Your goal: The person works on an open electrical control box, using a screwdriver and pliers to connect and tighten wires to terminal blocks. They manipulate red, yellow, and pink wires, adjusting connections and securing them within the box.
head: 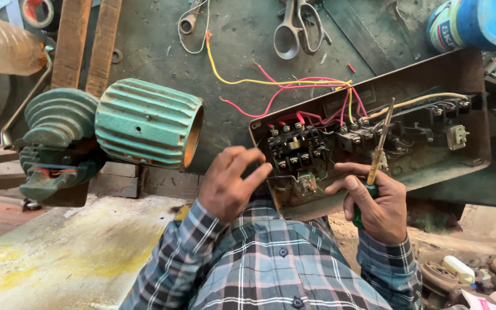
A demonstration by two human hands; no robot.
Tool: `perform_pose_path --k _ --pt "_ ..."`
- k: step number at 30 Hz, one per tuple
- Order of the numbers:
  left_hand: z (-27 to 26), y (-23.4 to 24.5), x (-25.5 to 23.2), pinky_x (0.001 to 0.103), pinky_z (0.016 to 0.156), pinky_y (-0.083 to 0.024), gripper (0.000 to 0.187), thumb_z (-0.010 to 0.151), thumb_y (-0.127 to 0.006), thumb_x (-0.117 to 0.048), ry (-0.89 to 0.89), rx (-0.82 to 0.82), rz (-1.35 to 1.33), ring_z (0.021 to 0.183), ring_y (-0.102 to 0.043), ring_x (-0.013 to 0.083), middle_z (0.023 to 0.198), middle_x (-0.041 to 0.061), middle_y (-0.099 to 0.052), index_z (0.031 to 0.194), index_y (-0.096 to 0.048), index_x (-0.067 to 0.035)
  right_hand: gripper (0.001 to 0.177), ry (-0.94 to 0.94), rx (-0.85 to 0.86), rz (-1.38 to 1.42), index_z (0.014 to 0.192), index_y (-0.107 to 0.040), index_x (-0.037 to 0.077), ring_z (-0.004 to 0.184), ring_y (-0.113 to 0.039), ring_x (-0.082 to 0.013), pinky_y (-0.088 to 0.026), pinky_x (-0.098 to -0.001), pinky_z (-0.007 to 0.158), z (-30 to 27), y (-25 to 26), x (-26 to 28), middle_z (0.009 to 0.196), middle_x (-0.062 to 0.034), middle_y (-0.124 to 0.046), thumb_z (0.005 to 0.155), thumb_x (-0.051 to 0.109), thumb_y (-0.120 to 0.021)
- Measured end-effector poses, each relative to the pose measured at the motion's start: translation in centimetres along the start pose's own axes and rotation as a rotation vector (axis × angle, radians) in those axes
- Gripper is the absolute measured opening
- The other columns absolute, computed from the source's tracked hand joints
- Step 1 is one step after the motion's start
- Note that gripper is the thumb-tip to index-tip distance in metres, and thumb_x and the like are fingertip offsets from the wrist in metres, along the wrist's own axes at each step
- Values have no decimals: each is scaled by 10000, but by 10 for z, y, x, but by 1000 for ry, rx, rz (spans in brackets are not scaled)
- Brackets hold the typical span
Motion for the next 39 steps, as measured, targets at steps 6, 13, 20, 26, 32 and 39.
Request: perform_pose_path --k 6,13,20,26,32,39 --pt "7 -11 25 391 833 -571 392 865 -662 64 149 -103 -72 1006 -660 295 1181 149 -628 1245 -687 -30 305 -12 -3 -34 1239 -630 -102 474 -573 -84 -459 -210 432 -4 -4 1 853 -209 -759 1028 109 -573" --pt "34 -14 40 384 803 -572 317 873 -693 42 158 -177 -114 934 -703 299 1064 123 -714 1181 -696 -35 304 -13 10 -42 1242 -632 -101 479 -577 -84 -461 -211 434 -5 -11 3 855 -206 -760 1027 106 -573" --pt "38 -16 30 377 763 -575 238 883 -682 16 33 -104 -28 892 -709 269 1011 75 -735 1094 -740 -78 308 5 18 -50 1232 -634 -97 470 -589 -86 -469 -216 407 -6 -14 4 845 -196 -760 1025 123 -575" --pt "34 -12 40 394 784 -575 276 872 -669 13 54 -107 -34 912 -712 282 1029 95 -731 1135 -726 -51 307 23 33 -55 1235 -635 -96 473 -585 -83 -468 -213 416 -7 -17 4 850 -193 -767 1028 123 -578" --pt "47 -19 43 398 668 -556 168 913 -719 -37 199 -108 -54 787 -708 305 913 104 -712 1079 -732 -54 308 9 42 -38 1244 -636 -85 476 -588 -75 -472 -206 425 -7 -20 3 856 -189 -770 1025 124 -578" --pt "49 -37 59 273 718 -652 115 939 -686 -6 453 -208 -465 799 -786 156 915 64 -760 1039 -708 -58 314 10 22 -46 1247 -637 -89 475 -576 -74 -465 -205 427 -8 -16 3 858 -190 -770 1022 125 -584"
Point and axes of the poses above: each hand's wrist, its own z-axis towards the middle knuckle, its own y-axis out of the back of the hand, x = y × z, the point moved 5 cm from there along z, towards the middle knuckle
